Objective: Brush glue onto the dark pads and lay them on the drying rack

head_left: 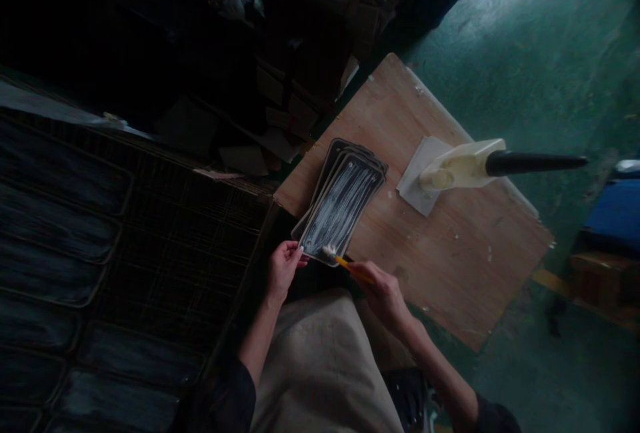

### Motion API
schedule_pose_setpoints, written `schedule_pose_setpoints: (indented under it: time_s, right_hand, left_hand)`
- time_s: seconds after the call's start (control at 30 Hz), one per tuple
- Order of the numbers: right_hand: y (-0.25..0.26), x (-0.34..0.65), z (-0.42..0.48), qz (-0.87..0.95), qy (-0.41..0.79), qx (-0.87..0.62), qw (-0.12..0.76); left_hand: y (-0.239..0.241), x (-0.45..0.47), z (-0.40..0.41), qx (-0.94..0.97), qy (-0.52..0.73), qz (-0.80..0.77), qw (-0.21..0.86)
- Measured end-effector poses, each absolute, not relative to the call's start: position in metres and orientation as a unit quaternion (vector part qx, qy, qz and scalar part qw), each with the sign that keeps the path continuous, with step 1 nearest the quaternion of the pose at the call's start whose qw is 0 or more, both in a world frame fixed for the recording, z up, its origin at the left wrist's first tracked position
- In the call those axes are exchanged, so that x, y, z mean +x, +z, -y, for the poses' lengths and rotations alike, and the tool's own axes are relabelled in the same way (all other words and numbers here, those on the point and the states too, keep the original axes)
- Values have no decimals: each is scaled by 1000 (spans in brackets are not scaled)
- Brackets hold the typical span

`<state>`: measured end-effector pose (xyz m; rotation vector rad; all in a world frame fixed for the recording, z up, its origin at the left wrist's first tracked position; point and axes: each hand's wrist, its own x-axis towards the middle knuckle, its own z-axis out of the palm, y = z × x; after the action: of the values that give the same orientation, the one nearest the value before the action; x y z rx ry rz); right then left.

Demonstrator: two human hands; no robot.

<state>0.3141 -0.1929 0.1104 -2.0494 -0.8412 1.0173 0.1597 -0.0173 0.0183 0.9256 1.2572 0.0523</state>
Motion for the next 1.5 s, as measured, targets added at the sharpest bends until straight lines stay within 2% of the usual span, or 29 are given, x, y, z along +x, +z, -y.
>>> schedule_pose_setpoints:
  time_s: [0.1, 0.17, 0.33, 0.5, 0.6, 0.67, 0.8, 0.9, 1.03, 1.27, 1.4, 1.5]
  right_hand:
    - [105, 315, 200, 293, 433, -776, 352]
    - [94, 333, 200, 260, 410, -796, 363]
    - [72, 409, 180, 290, 230, -851, 373]
    - [69, 434, 164, 358, 110, -880, 292]
    - [76, 413, 165, 399, 154, -872, 236]
    - [82, 397, 164, 423, 214, -849, 234]
    - [80, 398, 152, 393, 300, -802, 335]
    - [66, 429, 138, 360, 271, -799, 399]
    - [52, 465, 129, 337, 173, -832, 405]
    - [58, 439, 160, 370, 144, -866, 303]
    - [71, 379, 182, 406, 207, -856, 246]
    - [91, 331, 198, 434, 281, -822, 237]
  left_hand:
    - [16, 160, 18, 428, 22, -570, 701]
    - [13, 160, 18, 437, 21, -570, 695]
    - [11, 161, 19, 458, 23, -563, 687]
    - [13, 162, 19, 451, 22, -570, 686]
    - [14, 162, 20, 442, 22, -572, 690]
    - [15, 163, 20, 435, 23, -573, 694]
    - [20, 166, 20, 425, 30, -576, 697]
    - [23, 168, 21, 421, 36, -578, 698]
    - [24, 169, 22, 417, 43, -584, 695]
    - [23, 170, 26, 409, 55, -587, 697]
    - [25, 171, 27, 409, 56, -588, 696]
    - [28, 171, 28, 412, 57, -585, 697]
